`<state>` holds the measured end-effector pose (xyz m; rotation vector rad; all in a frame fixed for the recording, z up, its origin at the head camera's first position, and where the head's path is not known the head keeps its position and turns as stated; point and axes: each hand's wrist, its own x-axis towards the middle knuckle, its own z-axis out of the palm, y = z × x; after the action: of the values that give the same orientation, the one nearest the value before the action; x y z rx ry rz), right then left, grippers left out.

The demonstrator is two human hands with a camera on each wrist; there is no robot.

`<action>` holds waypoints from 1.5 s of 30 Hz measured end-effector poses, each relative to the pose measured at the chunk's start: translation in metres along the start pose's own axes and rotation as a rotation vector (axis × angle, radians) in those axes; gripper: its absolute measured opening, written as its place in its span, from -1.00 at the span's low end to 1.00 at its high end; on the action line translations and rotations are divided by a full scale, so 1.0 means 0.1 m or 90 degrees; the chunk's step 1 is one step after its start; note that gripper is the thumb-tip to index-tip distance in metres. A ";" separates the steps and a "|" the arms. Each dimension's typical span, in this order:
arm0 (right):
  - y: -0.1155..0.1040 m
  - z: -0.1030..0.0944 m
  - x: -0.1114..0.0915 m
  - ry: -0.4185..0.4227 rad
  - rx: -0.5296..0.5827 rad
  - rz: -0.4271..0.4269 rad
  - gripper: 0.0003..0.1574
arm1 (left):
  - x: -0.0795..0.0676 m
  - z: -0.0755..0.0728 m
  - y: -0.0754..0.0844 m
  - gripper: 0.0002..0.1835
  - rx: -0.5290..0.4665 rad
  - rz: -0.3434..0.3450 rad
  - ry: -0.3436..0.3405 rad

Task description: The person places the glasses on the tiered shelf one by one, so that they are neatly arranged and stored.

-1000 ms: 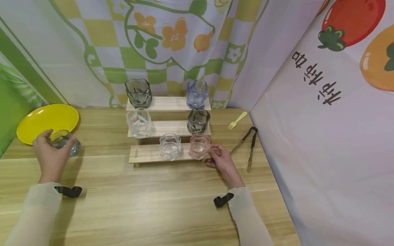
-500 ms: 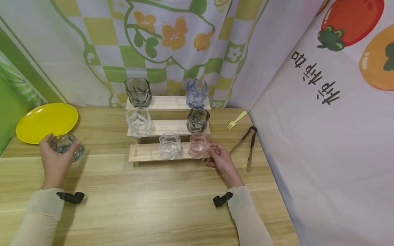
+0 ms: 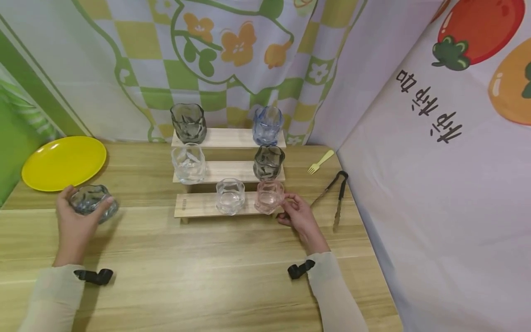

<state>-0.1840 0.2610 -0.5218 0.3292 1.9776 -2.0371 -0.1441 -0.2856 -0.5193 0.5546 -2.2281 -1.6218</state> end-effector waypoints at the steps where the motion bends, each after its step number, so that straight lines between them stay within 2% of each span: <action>1: 0.00 0.00 0.00 -0.001 0.002 0.000 -0.54 | -0.01 0.01 0.00 0.03 0.000 -0.014 0.002; 6: 0.00 -0.01 0.00 -0.002 0.005 -0.001 -0.54 | -0.04 0.03 -0.01 0.02 -0.021 -0.074 0.011; 11: 0.01 -0.01 0.00 -0.004 0.010 -0.003 -0.52 | -0.03 0.05 -0.04 -0.04 -0.050 -0.085 0.016; 16: 0.02 -0.01 -0.01 -0.002 0.009 -0.003 -0.54 | -0.03 0.05 0.01 -0.06 -0.089 -0.113 -0.009; 19: 0.01 -0.01 -0.01 -0.002 0.007 0.001 -0.56 | -0.07 0.07 0.09 -0.04 -0.071 -0.121 -0.046; 23: 0.01 -0.02 -0.02 -0.004 0.003 0.002 -0.55 | -0.16 0.15 0.26 -0.01 0.001 -0.074 -0.117; 26: 0.00 -0.02 -0.02 -0.005 0.002 0.000 -0.54 | -0.27 0.26 0.42 -0.02 -0.008 -0.035 -0.152; 30: -0.01 -0.02 -0.02 -0.009 0.002 -0.003 -0.53 | -0.44 0.47 0.64 -0.07 -0.043 0.013 -0.175; 33: -0.01 -0.02 -0.02 -0.008 0.005 -0.004 -0.53 | -0.55 0.64 0.74 -0.11 -0.055 0.042 -0.198; 40: -0.02 0.00 -0.02 -0.010 0.015 -0.008 -0.50 | -0.73 1.01 0.77 -0.13 -0.081 0.087 -0.244; 45: -0.01 0.00 -0.02 -0.008 0.018 -0.005 -0.51 | -0.79 1.18 0.78 -0.11 -0.109 0.101 -0.252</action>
<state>-0.1822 0.2610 -0.5202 0.3145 1.9478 -2.0677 -0.1405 -0.1281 -0.4830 0.0071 -2.2912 -1.9453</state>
